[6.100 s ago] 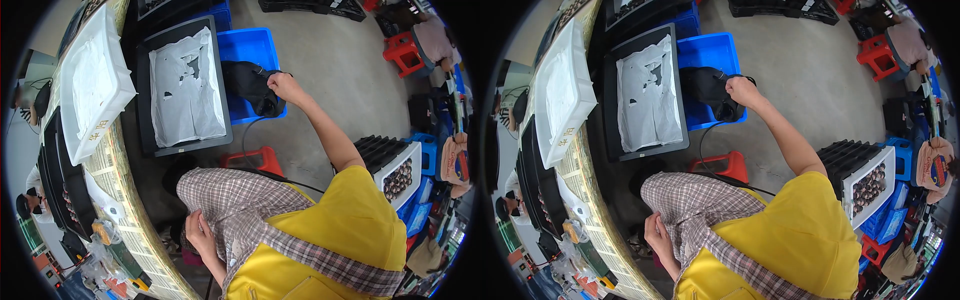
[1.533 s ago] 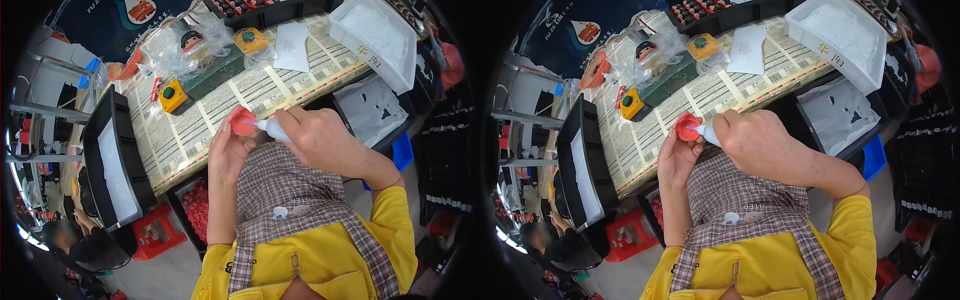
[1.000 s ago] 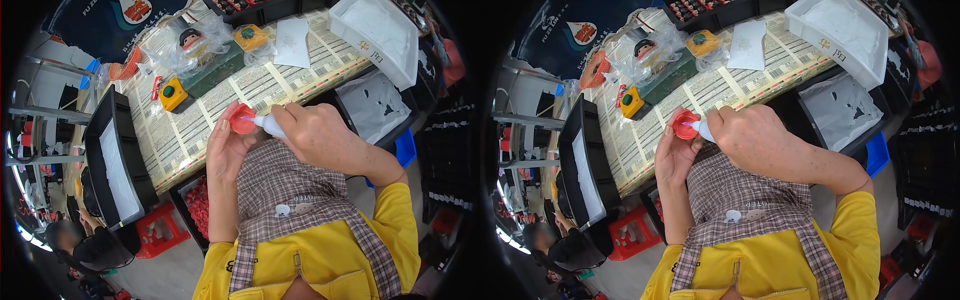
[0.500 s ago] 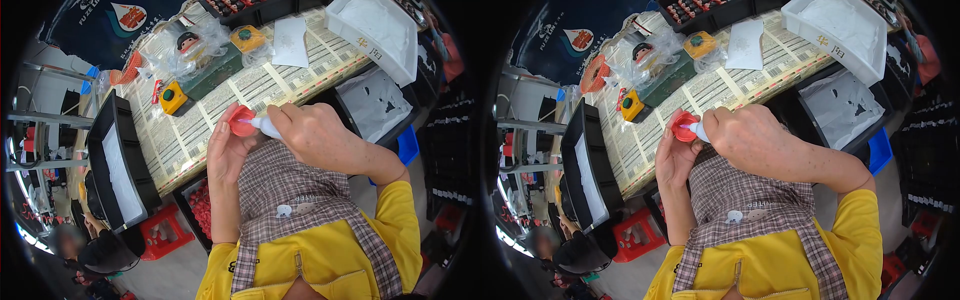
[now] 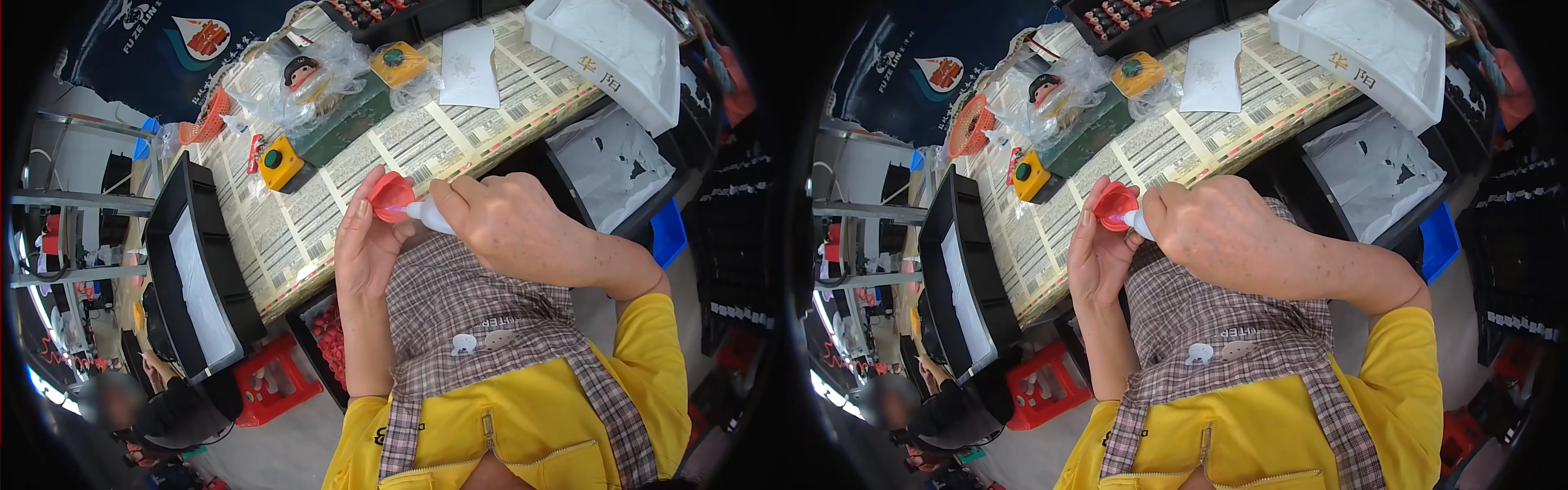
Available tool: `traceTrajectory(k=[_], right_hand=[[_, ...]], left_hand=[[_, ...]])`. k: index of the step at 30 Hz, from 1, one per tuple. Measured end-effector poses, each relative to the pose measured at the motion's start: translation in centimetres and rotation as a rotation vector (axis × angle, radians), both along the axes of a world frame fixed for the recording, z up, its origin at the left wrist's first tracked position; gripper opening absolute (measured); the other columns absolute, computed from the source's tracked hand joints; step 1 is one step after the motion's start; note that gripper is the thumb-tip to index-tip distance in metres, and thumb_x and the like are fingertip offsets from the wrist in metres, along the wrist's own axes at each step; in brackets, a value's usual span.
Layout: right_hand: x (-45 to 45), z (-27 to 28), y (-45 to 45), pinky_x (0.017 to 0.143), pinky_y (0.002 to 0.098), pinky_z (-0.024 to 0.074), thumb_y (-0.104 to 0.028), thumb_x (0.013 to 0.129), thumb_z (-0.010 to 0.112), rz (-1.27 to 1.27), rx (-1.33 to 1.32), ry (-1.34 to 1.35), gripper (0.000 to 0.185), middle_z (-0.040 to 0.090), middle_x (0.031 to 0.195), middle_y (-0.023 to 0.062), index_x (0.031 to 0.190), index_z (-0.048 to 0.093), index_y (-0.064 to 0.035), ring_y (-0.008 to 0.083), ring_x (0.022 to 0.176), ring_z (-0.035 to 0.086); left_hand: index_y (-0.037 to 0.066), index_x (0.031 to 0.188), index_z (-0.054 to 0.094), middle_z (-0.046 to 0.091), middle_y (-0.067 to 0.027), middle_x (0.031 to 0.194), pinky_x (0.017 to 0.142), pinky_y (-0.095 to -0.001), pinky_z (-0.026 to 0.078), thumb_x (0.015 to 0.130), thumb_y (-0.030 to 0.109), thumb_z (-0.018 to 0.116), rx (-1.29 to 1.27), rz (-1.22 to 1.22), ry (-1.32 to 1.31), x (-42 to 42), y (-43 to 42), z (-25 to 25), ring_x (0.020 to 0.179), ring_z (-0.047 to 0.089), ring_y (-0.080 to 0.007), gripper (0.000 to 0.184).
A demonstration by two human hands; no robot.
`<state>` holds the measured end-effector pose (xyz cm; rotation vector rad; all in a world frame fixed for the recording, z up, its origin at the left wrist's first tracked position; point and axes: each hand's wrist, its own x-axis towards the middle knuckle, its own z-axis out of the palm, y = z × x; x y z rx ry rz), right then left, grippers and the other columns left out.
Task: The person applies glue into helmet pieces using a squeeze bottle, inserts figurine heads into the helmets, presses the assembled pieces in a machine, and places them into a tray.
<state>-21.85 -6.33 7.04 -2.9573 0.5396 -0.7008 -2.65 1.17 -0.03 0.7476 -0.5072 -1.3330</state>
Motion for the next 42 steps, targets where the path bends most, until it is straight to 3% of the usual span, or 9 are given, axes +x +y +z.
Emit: traceTrajectory(k=[9, 12, 16, 19, 34, 37, 42], right_hand=[[-0.8, 0.2, 0.1, 0.046, 0.0305, 0.05, -0.007, 0.067, 0.066, -0.031, 0.101, -0.03, 0.018, 0.059, 0.064, 0.0115, 0.078, 0.054, 0.0018, 0.0228, 0.052, 0.063], [-0.9, -0.1, -0.1, 0.046, 0.0308, 0.0501, -0.006, 0.067, 0.067, -0.053, 0.105, -0.039, 0.02, 0.06, 0.064, 0.0125, 0.079, 0.053, 0.0016, 0.0237, 0.053, 0.064], [-0.7, -0.3, -0.2, 0.046, 0.0311, 0.0501, -0.005, 0.066, 0.067, -0.084, 0.127, -0.053, 0.019, 0.06, 0.064, 0.0131, 0.078, 0.053, 0.001, 0.0242, 0.055, 0.064], [-0.7, -0.5, -0.2, 0.049, 0.0318, 0.0483, -0.012, 0.074, 0.071, -0.09, 0.169, 0.01, 0.044, 0.063, 0.079, 0.0174, 0.108, 0.055, 0.0116, 0.0251, 0.059, 0.064], [-0.1, -0.6, -0.2, 0.045, 0.0308, 0.0457, -0.01, 0.076, 0.069, -0.102, 0.164, -0.008, 0.037, 0.06, 0.07, 0.0133, 0.104, 0.055, 0.0093, 0.0235, 0.054, 0.062], [0.0, -0.3, -0.1, 0.046, 0.0304, 0.0503, -0.002, 0.065, 0.065, -0.11, 0.144, -0.039, 0.018, 0.06, 0.063, 0.0136, 0.078, 0.052, 0.0022, 0.0242, 0.054, 0.064], [0.0, -0.3, 0.0, 0.046, 0.0304, 0.0504, -0.002, 0.064, 0.065, -0.12, 0.129, -0.016, 0.019, 0.06, 0.063, 0.0137, 0.077, 0.053, 0.0025, 0.0238, 0.054, 0.064]], left_hand=[[-0.004, 0.138, 0.037, 0.054, -0.0182, 0.127, 0.074, -0.0328, 0.053, 0.097, 0.019, 0.049, -0.026, 0.024, -0.048, 0.5, 0.0, 0.2, 0.107, 0.059, -0.0226, 0.048], [-0.001, 0.141, 0.032, 0.05, -0.021, 0.129, 0.074, -0.0323, 0.05, 0.096, 0.028, 0.05, 0.013, 0.045, -0.165, 0.6, 0.2, 0.4, 0.102, 0.058, -0.023, 0.057], [-0.003, 0.138, 0.038, 0.054, -0.017, 0.128, 0.074, -0.0297, 0.053, 0.097, 0.018, 0.048, -0.03, 0.04, -0.09, 0.6, 0.2, 0.6, 0.107, 0.059, -0.0199, 0.047], [-0.003, 0.138, 0.039, 0.054, -0.0168, 0.128, 0.075, -0.0292, 0.053, 0.097, 0.018, 0.049, -0.033, 0.035, -0.087, 0.6, 0.2, 0.7, 0.107, 0.059, -0.0195, 0.047], [-0.003, 0.137, 0.04, 0.055, -0.0166, 0.127, 0.074, -0.0293, 0.053, 0.095, 0.017, 0.051, -0.029, 0.063, -0.114, 0.5, 0.2, 0.8, 0.107, 0.059, -0.0188, 0.047], [-0.002, 0.137, 0.041, 0.055, -0.0166, 0.127, 0.076, -0.0299, 0.052, 0.095, 0.017, 0.052, -0.028, 0.08, -0.119, 0.5, 0.3, 0.9, 0.108, 0.059, -0.0191, 0.047], [-0.001, 0.136, 0.042, 0.054, -0.0165, 0.128, 0.08, -0.0322, 0.052, 0.094, 0.017, 0.052, -0.036, 0.097, -0.13, 1.0, 0.3, 0.8, 0.109, 0.058, -0.0199, 0.047]])
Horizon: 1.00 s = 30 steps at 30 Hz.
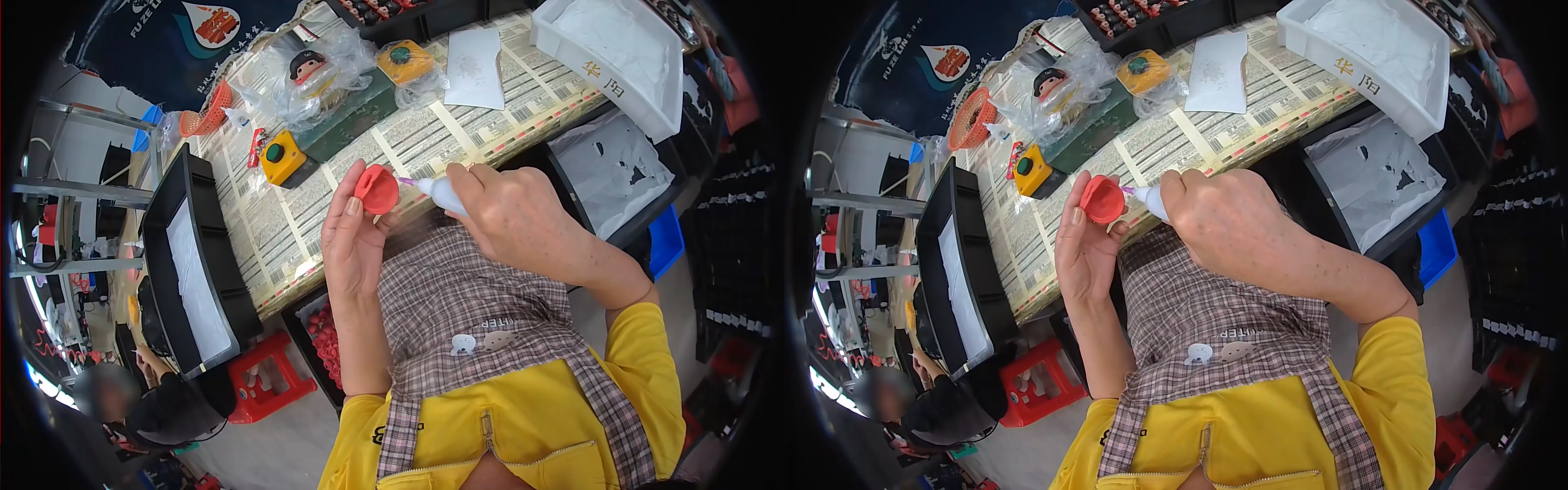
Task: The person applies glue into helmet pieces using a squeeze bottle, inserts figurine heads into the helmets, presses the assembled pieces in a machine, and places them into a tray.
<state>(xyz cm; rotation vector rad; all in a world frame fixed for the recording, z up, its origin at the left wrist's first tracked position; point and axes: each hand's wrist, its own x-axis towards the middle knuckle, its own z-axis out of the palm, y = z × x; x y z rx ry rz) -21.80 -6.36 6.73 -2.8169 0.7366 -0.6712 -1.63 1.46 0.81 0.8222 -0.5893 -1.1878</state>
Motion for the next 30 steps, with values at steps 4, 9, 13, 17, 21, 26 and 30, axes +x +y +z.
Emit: traceTrajectory(k=[4, 9, 13, 17, 21, 26, 30], right_hand=[[0.0, 0.0, 0.1, 0.046, 0.0306, 0.0503, -0.003, 0.065, 0.066, 0.015, 0.002, 0.008, 0.018, 0.06, 0.062, 0.0135, 0.077, 0.053, 0.0028, 0.0239, 0.053, 0.064], [0.0, -0.2, 0.3, 0.045, 0.0306, 0.0499, -0.008, 0.072, 0.067, 0.039, 0.045, -0.031, 0.018, 0.06, 0.063, 0.0136, 0.077, 0.053, 0.0022, 0.024, 0.051, 0.063], [0.0, -0.3, 0.7, 0.044, 0.0305, 0.049, -0.011, 0.074, 0.067, 0.071, 0.042, -0.004, 0.019, 0.06, 0.061, 0.013, 0.078, 0.054, 0.0014, 0.0234, 0.05, 0.063], [0.2, -0.3, 0.9, 0.044, 0.0302, 0.0489, -0.012, 0.074, 0.068, 0.086, 0.054, -0.001, 0.019, 0.061, 0.061, 0.0124, 0.079, 0.055, 0.0014, 0.023, 0.05, 0.063], [0.4, -0.9, 0.9, 0.044, 0.0304, 0.0492, -0.013, 0.074, 0.069, 0.087, 0.041, -0.008, 0.02, 0.061, 0.062, 0.0123, 0.08, 0.056, 0.0019, 0.0232, 0.051, 0.064], [0.3, -1.3, 1.0, 0.044, 0.0313, 0.0488, -0.014, 0.075, 0.068, 0.086, 0.066, -0.002, 0.021, 0.061, 0.064, 0.0129, 0.083, 0.057, 0.0022, 0.0239, 0.05, 0.063], [-0.7, -1.1, 0.5, 0.046, 0.0335, 0.0492, -0.014, 0.077, 0.067, 0.062, 0.116, -0.057, 0.022, 0.061, 0.066, 0.0143, 0.085, 0.056, 0.0025, 0.0275, 0.052, 0.063]], left_hand=[[0.0, 0.137, 0.041, 0.053, -0.0178, 0.13, 0.084, -0.0342, 0.05, 0.093, 0.017, 0.052, -0.013, -0.003, 0.012, 0.2, 0.0, 0.0, 0.111, 0.057, -0.0209, 0.049], [-0.002, 0.137, 0.04, 0.051, -0.0214, 0.131, 0.087, -0.0349, 0.049, 0.091, 0.019, 0.053, -0.03, -0.009, 0.001, 0.5, -0.1, -0.1, 0.113, 0.056, -0.0229, 0.052], [-0.003, 0.137, 0.039, 0.049, -0.0244, 0.132, 0.087, -0.036, 0.048, 0.089, 0.021, 0.053, -0.041, -0.022, 0.002, 0.7, -0.3, -0.2, 0.113, 0.055, -0.0251, 0.055], [-0.002, 0.138, 0.037, 0.046, -0.0258, 0.134, 0.088, -0.0381, 0.046, 0.088, 0.023, 0.053, -0.02, -0.03, -0.029, 0.8, -0.3, -0.5, 0.113, 0.053, -0.027, 0.058], [-0.002, 0.137, 0.038, 0.046, -0.0267, 0.134, 0.09, -0.0386, 0.045, 0.088, 0.023, 0.053, -0.025, -0.036, -0.027, 0.6, -0.4, -0.6, 0.115, 0.053, -0.0278, 0.058], [-0.006, 0.135, 0.04, 0.049, -0.0263, 0.131, 0.096, -0.0381, 0.043, 0.087, 0.02, 0.053, -0.05, -0.064, 0.019, 0.4, -0.4, -0.6, 0.117, 0.053, -0.0287, 0.056], [-0.005, 0.135, 0.04, 0.049, -0.0265, 0.131, 0.095, -0.0381, 0.043, 0.088, 0.019, 0.052, -0.043, -0.048, 0.028, 0.6, -0.6, -1.2, 0.117, 0.053, -0.0287, 0.055]])
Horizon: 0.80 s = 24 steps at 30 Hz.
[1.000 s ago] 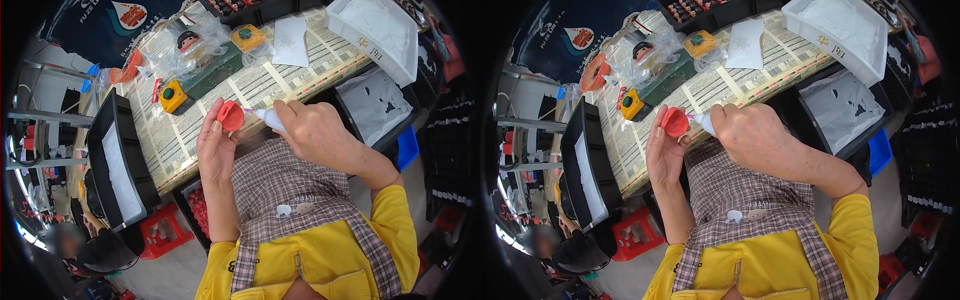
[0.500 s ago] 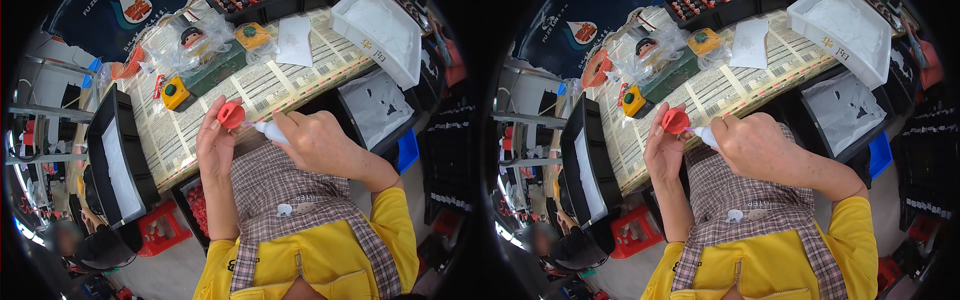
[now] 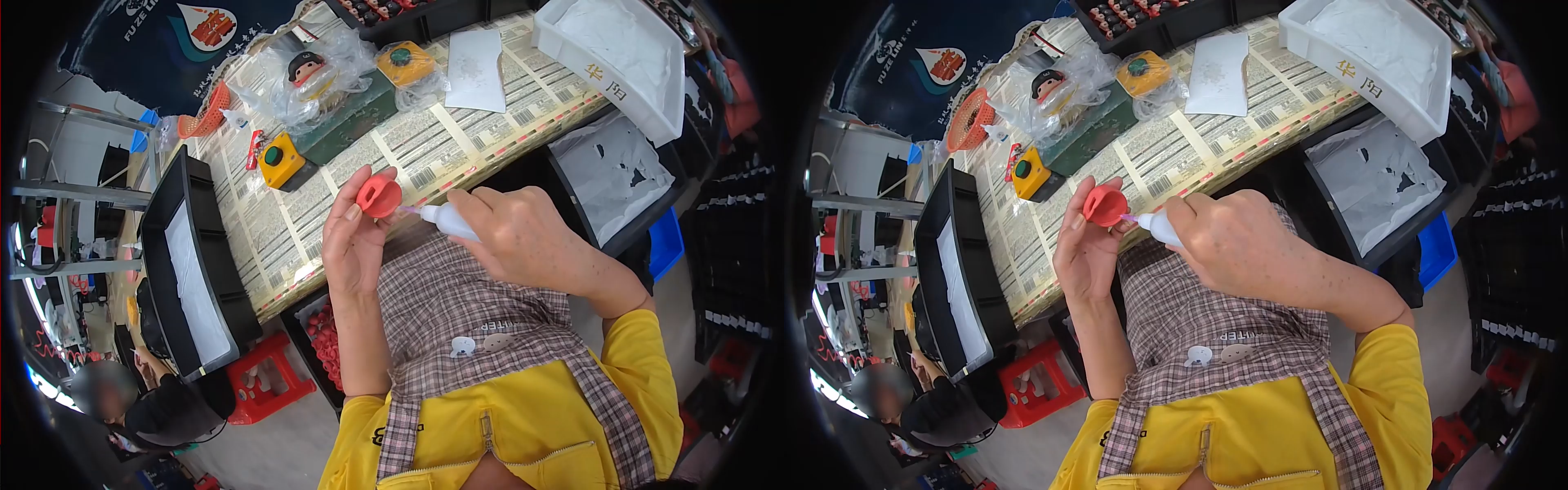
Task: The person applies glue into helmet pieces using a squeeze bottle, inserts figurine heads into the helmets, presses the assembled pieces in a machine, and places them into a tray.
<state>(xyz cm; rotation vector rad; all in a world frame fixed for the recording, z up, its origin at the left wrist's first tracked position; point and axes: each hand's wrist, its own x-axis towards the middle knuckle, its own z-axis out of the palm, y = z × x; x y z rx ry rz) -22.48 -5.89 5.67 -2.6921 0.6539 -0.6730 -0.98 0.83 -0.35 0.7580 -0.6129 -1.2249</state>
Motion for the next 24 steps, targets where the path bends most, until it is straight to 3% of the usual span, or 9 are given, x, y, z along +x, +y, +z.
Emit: traceTrajectory(k=[4, 10, 12, 14, 15, 18, 24], right_hand=[[-1.4, -1.1, -2.5, 0.048, 0.0364, 0.0503, -0.016, 0.079, 0.067, -0.16, -0.024, -0.098, 0.023, 0.061, 0.069, 0.0155, 0.086, 0.056, 0.003, 0.031, 0.057, 0.063], [-0.6, -5.2, -8.6, 0.05, 0.0356, 0.052, -0.023, 0.082, 0.066, -0.615, -0.184, 0.004, 0.034, 0.056, 0.083, 0.0151, 0.095, 0.052, 0.005, 0.0283, 0.066, 0.063], [0.5, -6.5, -9.9, 0.057, 0.0357, 0.0532, -0.025, 0.085, 0.062, -0.722, -0.122, 0.139, 0.052, 0.055, 0.093, 0.017, 0.12, 0.045, 0.0083, 0.0309, 0.074, 0.063], [1.3, -7.8, -10.9, 0.056, 0.032, 0.0528, -0.027, 0.084, 0.062, -0.777, -0.177, 0.189, 0.056, 0.052, 0.095, 0.0149, 0.123, 0.044, 0.0093, 0.0255, 0.072, 0.062], [1.7, -8.6, -11.4, 0.055, 0.0307, 0.0523, -0.027, 0.083, 0.063, -0.788, -0.156, 0.29, 0.058, 0.05, 0.096, 0.0148, 0.124, 0.043, 0.0096, 0.024, 0.071, 0.06], [1.4, -8.9, -11.3, 0.058, 0.0348, 0.0525, -0.029, 0.081, 0.067, -0.735, -0.086, 0.219, 0.066, 0.05, 0.102, 0.0175, 0.127, 0.04, 0.0093, 0.0274, 0.076, 0.06], [-10.0, -0.1, -13.0, 0.066, 0.0398, 0.0523, -0.029, 0.082, 0.067, -0.471, 0.171, -0.047, 0.055, 0.055, 0.099, 0.0173, 0.122, 0.048, 0.0028, 0.0336, 0.085, 0.062]], left_hand=[[-0.003, 0.137, 0.037, 0.045, -0.0273, 0.134, 0.087, -0.0378, 0.048, 0.088, 0.021, 0.054, 0.012, 0.009, -0.01, 0.3, -0.1, -0.2, 0.112, 0.055, -0.0285, 0.058], [-0.002, 0.139, 0.034, 0.044, -0.0265, 0.135, 0.081, -0.035, 0.048, 0.088, 0.021, 0.054, 0.034, 0.003, 0.032, 0.2, -1.0, -0.6, 0.108, 0.055, -0.0268, 0.059], [0.0, 0.141, 0.032, 0.044, -0.0253, 0.136, 0.081, -0.0348, 0.048, 0.089, 0.021, 0.054, 0.048, 0.0, 0.034, 0.0, -1.4, -0.6, 0.108, 0.055, -0.026, 0.061], [0.002, 0.143, 0.03, 0.043, -0.0231, 0.137, 0.08, -0.0349, 0.049, 0.089, 0.021, 0.053, 0.057, -0.022, 0.043, 0.2, -1.9, -0.8, 0.107, 0.054, -0.0248, 0.061], [0.003, 0.143, 0.03, 0.043, -0.0225, 0.137, 0.08, -0.0349, 0.049, 0.089, 0.021, 0.053, 0.079, -0.015, 0.045, 0.0, -2.1, -0.6, 0.106, 0.055, -0.0243, 0.061], [0.007, 0.144, 0.031, 0.044, -0.0212, 0.136, 0.081, -0.0371, 0.049, 0.089, 0.021, 0.054, 0.076, -0.025, 0.114, 0.4, -2.8, -1.5, 0.106, 0.055, -0.0275, 0.061], [0.011, 0.142, 0.035, 0.048, -0.0178, 0.133, 0.081, -0.0412, 0.045, 0.091, 0.022, 0.054, 0.065, -0.055, 0.243, 1.1, -3.4, -2.7, 0.101, 0.053, -0.0305, 0.056]])
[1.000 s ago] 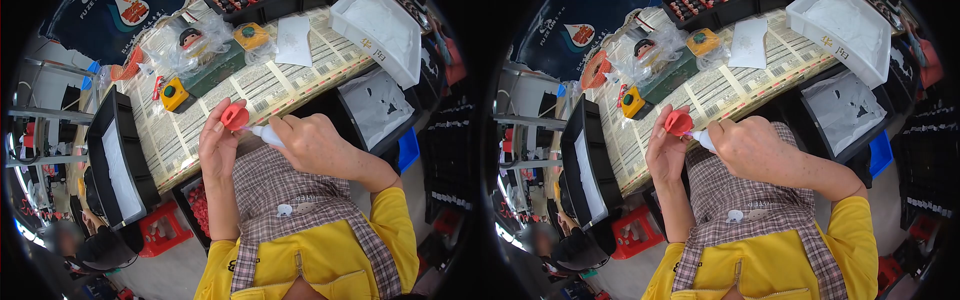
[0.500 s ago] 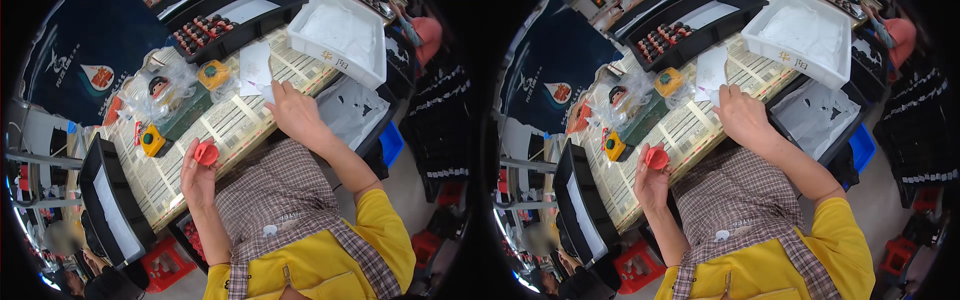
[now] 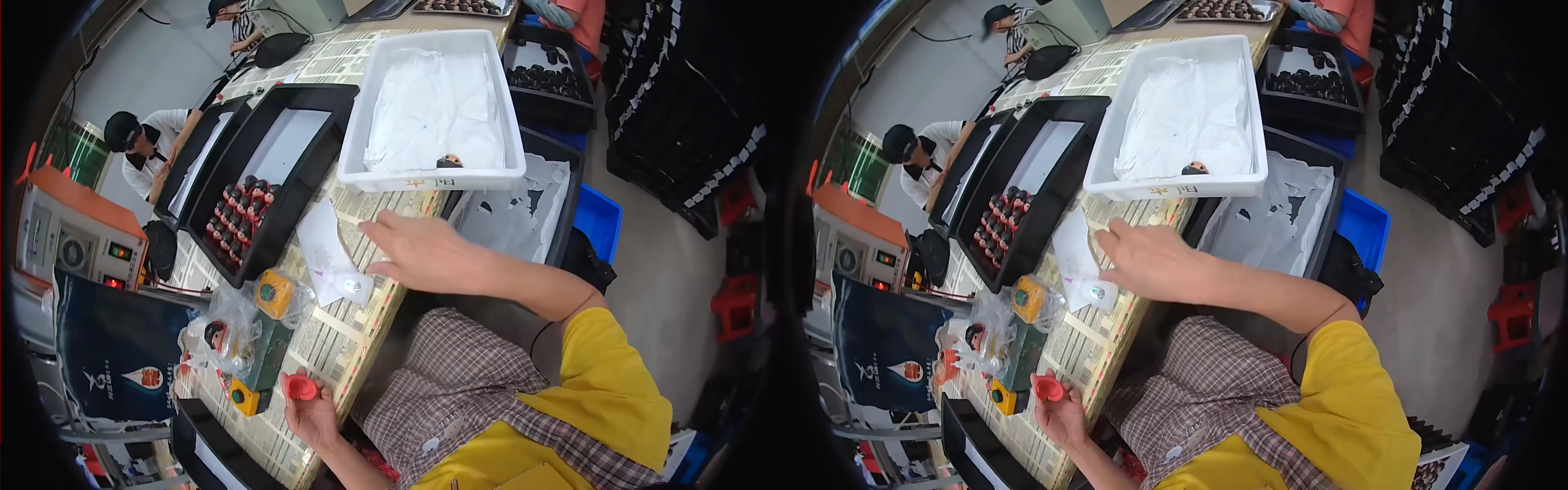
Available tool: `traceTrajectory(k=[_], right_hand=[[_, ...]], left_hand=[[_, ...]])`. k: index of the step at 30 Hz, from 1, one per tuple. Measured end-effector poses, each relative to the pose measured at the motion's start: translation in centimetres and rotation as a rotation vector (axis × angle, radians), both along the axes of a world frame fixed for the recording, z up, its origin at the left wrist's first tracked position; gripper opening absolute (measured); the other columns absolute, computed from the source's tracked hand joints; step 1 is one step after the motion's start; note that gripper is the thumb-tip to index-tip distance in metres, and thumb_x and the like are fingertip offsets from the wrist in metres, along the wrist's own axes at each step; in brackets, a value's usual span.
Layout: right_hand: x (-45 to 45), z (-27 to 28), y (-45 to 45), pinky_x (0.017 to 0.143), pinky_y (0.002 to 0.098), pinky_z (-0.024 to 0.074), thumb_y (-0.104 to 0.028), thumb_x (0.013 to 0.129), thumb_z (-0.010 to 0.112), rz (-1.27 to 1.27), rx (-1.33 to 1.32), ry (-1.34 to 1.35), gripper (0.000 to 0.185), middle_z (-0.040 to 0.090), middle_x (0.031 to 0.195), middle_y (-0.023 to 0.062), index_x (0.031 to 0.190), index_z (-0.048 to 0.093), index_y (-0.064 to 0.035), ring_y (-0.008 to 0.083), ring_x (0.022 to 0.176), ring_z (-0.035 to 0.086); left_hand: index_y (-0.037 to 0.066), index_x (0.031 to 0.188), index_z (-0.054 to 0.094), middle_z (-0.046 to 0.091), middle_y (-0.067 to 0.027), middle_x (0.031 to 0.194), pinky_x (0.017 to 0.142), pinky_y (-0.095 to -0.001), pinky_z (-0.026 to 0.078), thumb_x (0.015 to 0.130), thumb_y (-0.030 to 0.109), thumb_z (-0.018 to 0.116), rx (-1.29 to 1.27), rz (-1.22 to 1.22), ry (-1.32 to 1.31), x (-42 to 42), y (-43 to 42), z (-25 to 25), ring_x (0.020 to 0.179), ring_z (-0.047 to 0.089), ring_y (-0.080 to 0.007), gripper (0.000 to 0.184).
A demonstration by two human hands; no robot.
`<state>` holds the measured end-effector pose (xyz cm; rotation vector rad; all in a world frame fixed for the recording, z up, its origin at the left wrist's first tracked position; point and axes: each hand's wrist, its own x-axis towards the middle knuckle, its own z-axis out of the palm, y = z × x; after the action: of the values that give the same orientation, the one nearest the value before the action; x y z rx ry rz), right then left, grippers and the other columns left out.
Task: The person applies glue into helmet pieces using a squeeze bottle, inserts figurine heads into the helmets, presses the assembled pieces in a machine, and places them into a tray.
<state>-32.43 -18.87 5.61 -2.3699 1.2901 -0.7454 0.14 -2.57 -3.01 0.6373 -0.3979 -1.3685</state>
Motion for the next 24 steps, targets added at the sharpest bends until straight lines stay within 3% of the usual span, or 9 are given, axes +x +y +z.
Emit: traceTrajectory(k=[3, 5, 7, 10, 13, 17, 19, 22, 24], right_hand=[[-7.7, 2.9, -4.3, 0.066, 0.0404, 0.05, -0.019, 0.083, 0.065, -0.23, -0.205, -0.048, 0.025, 0.063, 0.082, 0.0155, 0.097, 0.061, 0.0015, 0.0331, 0.073, 0.063], [-11.6, 3.4, -8.0, 0.067, 0.04, 0.0497, -0.016, 0.083, 0.064, -0.307, -0.169, 0.109, 0.022, 0.064, 0.082, 0.0161, 0.096, 0.061, 0.0016, 0.033, 0.076, 0.063], [-13.5, 3.5, -10.0, 0.072, 0.0409, 0.0497, -0.018, 0.083, 0.065, -0.307, 0.075, 0.307, 0.025, 0.065, 0.088, 0.0172, 0.099, 0.06, 0.0014, 0.0329, 0.083, 0.063], [-14.9, 0.9, -11.5, 0.076, 0.0415, 0.0497, -0.02, 0.081, 0.067, -0.067, 0.237, 0.302, 0.031, 0.064, 0.096, 0.0175, 0.102, 0.059, 0.0016, 0.0332, 0.089, 0.063], [-14.0, 0.1, -11.9, 0.078, 0.0414, 0.0509, -0.023, 0.077, 0.071, 0.018, 0.319, 0.36, 0.04, 0.063, 0.098, 0.0207, 0.104, 0.059, 0.0035, 0.0315, 0.098, 0.062], [-12.4, -2.1, -13.5, 0.078, 0.0411, 0.0502, -0.022, 0.077, 0.069, -0.017, 0.419, 0.548, 0.038, 0.059, 0.101, 0.0177, 0.105, 0.058, 0.0007, 0.0344, 0.093, 0.061], [-13.4, -3.7, -13.9, 0.077, 0.0418, 0.0505, -0.024, 0.078, 0.068, 0.007, 0.141, 0.46, 0.037, 0.059, 0.101, 0.0189, 0.104, 0.059, 0.0012, 0.0351, 0.091, 0.062], [-13.6, -2.9, -13.6, 0.074, 0.0429, 0.0526, -0.022, 0.078, 0.068, -0.056, 0.024, 0.436, 0.033, 0.063, 0.095, 0.0203, 0.099, 0.06, 0.0026, 0.0353, 0.087, 0.065], [-13.0, -2.3, -13.4, 0.074, 0.0432, 0.0526, -0.022, 0.078, 0.067, -0.131, 0.107, 0.457, 0.032, 0.064, 0.091, 0.0214, 0.096, 0.061, 0.0033, 0.0357, 0.085, 0.065]], left_hand=[[0.016, 0.142, 0.038, 0.049, -0.0134, 0.133, 0.08, -0.0412, 0.043, 0.091, 0.024, 0.054, -0.001, -0.004, 0.062, 0.8, 0.0, -0.8, 0.096, 0.051, -0.029, 0.054], [0.018, 0.141, 0.039, 0.051, -0.0112, 0.132, 0.08, -0.041, 0.041, 0.091, 0.025, 0.054, 0.021, -0.006, 0.043, 0.9, 0.0, -0.7, 0.094, 0.05, -0.0281, 0.053], [0.022, 0.142, 0.039, 0.051, -0.0111, 0.132, 0.081, -0.0411, 0.04, 0.091, 0.026, 0.053, 0.024, -0.015, 0.039, 1.1, 0.0, -0.9, 0.095, 0.049, -0.0285, 0.053], [0.024, 0.143, 0.037, 0.049, -0.0108, 0.136, 0.086, -0.0423, 0.04, 0.093, 0.022, 0.05, 0.007, -0.039, 0.071, 1.0, -0.2, -0.6, 0.097, 0.049, -0.0292, 0.052], [0.006, 0.113, 0.058, 0.058, -0.0026, 0.121, 0.085, -0.039, 0.038, 0.082, 0.009, 0.067, 0.031, -0.068, 0.145, -1.8, -1.4, 3.0, 0.108, 0.051, -0.0182, 0.033], [0.011, 0.11, 0.059, 0.059, 0.0009, 0.121, 0.082, -0.0371, 0.034, 0.08, 0.009, 0.068, 0.043, -0.041, 0.138, -1.5, -1.4, 2.6, 0.105, 0.049, -0.0146, 0.031], [0.007, 0.108, 0.061, 0.06, -0.0038, 0.119, 0.083, -0.0401, 0.039, 0.082, 0.008, 0.066, 0.007, -0.067, 0.201, -1.5, -1.5, 2.5, 0.105, 0.053, -0.0191, 0.027], [0.024, 0.142, 0.039, 0.051, -0.0107, 0.134, 0.082, -0.0414, 0.04, 0.091, 0.026, 0.052, 0.018, -0.043, 0.012, 0.9, -0.3, -0.4, 0.096, 0.049, -0.0291, 0.052], [0.024, 0.142, 0.038, 0.049, -0.0117, 0.136, 0.084, -0.0424, 0.042, 0.093, 0.023, 0.05, 0.014, -0.036, 0.058, 1.6, 0.2, -1.3, 0.097, 0.051, -0.0297, 0.051]])
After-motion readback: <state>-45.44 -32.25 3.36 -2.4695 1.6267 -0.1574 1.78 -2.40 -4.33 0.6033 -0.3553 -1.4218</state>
